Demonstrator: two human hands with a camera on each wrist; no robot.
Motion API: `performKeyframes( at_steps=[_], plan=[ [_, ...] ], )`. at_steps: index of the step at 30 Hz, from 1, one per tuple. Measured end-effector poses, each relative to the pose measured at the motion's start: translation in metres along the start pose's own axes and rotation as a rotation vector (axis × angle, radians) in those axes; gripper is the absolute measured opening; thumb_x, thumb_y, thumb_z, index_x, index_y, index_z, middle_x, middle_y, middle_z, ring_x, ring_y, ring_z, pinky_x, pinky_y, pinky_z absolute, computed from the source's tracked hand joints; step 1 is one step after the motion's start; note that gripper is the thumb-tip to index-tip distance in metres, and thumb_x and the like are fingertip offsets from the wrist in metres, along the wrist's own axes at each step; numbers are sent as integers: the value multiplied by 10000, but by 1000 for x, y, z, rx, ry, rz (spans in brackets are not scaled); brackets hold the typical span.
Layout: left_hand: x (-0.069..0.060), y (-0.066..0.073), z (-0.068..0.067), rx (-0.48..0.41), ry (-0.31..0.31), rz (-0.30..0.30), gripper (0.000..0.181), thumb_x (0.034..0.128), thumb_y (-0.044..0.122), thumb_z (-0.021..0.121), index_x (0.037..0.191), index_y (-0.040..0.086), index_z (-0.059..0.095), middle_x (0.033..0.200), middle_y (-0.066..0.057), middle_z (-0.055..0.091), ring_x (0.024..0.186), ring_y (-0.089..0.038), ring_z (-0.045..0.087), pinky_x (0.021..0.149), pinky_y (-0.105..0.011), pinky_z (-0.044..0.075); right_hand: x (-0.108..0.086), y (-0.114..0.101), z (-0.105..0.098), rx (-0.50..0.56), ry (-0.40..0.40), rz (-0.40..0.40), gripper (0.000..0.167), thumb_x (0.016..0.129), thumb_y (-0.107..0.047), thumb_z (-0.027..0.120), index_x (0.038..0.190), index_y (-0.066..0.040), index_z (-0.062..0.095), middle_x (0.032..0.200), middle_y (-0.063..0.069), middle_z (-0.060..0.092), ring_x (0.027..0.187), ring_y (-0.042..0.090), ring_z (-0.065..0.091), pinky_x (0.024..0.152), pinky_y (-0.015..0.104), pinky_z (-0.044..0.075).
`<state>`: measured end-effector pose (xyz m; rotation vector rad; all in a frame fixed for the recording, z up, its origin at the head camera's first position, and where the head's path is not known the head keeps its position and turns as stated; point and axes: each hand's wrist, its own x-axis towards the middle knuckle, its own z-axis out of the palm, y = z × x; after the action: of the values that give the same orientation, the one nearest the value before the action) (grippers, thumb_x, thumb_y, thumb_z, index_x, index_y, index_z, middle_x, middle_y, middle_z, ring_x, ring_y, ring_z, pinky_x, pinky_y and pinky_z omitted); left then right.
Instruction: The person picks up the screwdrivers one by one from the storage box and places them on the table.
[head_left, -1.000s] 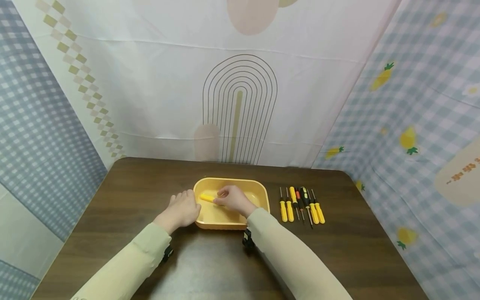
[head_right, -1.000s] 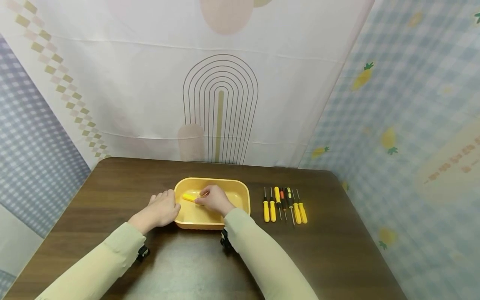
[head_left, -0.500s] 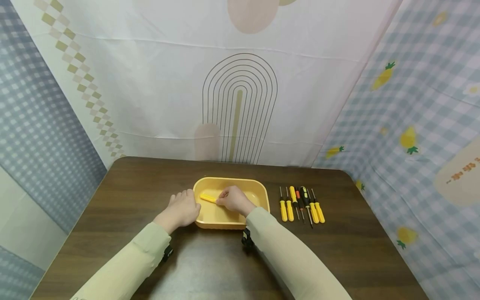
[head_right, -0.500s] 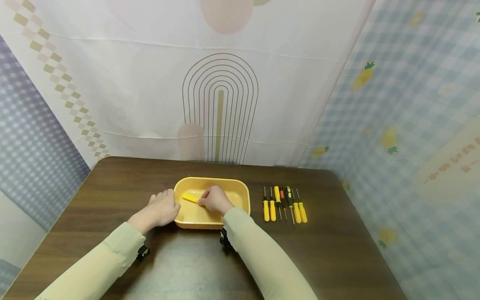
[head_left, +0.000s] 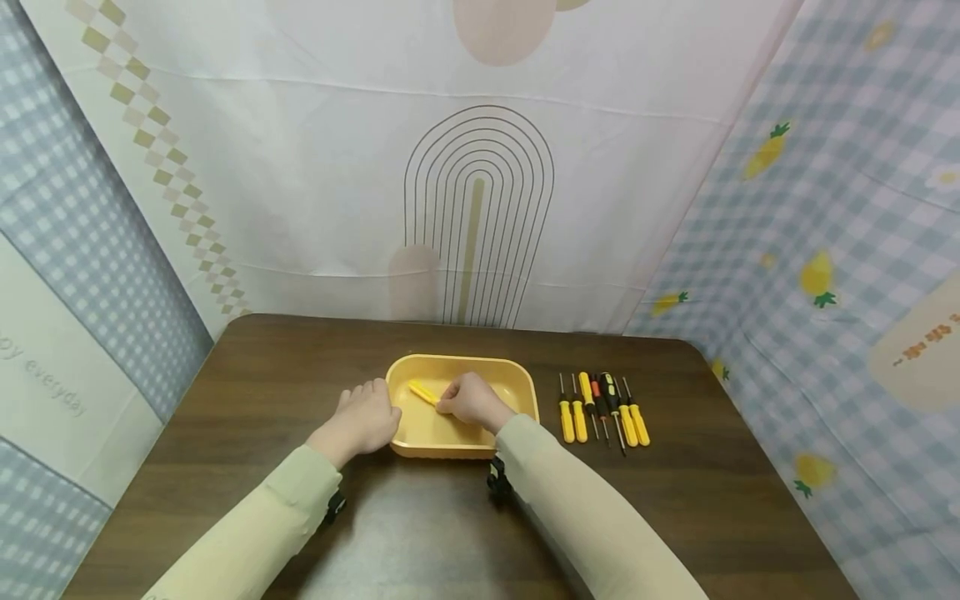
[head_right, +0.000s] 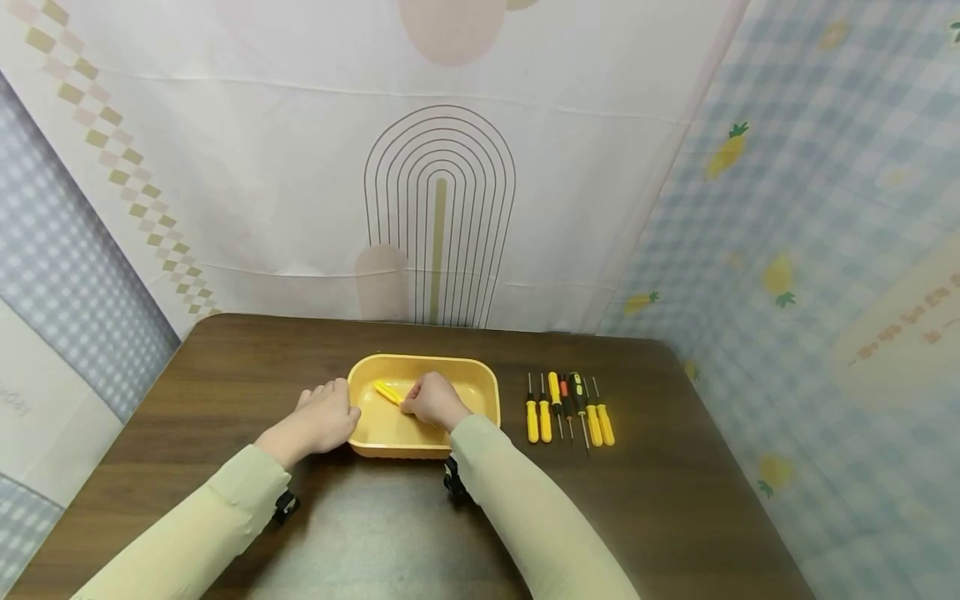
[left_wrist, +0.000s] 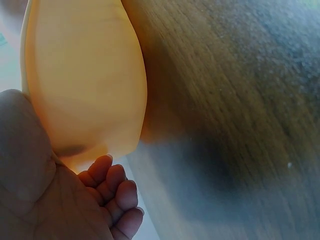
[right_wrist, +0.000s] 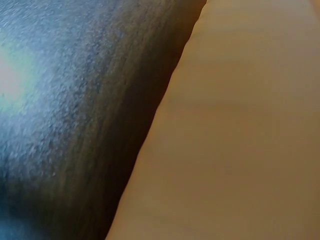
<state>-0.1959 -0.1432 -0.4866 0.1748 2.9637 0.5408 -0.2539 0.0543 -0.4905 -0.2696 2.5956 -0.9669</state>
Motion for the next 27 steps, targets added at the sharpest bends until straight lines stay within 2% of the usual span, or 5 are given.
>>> performKeyframes(
  at_steps=[4,9,18,24,27],
  plan=[
    [-1,1,-1,-9,0,2,401,938,281,472,1133,-69,467,988,-166,515,952,-332,492,812,-480,338,-3,1,-2,11,-13,19,105,832,-180,761,778,-115,698,712,31,627,517,126,477,445,268,381],
    [-2,1,-2,-11,3,-1,378,933,273,474,1103,-65,473,961,-157,511,933,-328,494,803,-477,338,-8,3,-5,-10,-27,-1,110,829,-180,762,787,-108,689,702,33,623,501,127,472,439,269,380],
    [-2,0,-2,-15,-2,0,385,929,271,474,1109,-70,469,954,-152,510,913,-318,490,793,-473,335,-11,13,-13,-38,-47,-10,119,816,-229,765,777,-130,711,713,26,656,523,125,511,479,272,413],
    [-2,1,-3,-12,7,2,391,929,274,474,1112,-72,472,963,-157,515,931,-326,495,799,-478,339,-17,21,-31,13,-63,-72,107,826,-219,728,814,-114,748,762,5,682,543,118,497,497,262,405],
    [-3,1,-3,-16,8,5,385,929,272,475,1108,-69,473,961,-155,514,930,-326,495,796,-476,338,-22,24,-45,65,-58,-92,162,851,-229,703,845,-74,750,779,19,679,588,131,507,542,268,419]
  ],
)
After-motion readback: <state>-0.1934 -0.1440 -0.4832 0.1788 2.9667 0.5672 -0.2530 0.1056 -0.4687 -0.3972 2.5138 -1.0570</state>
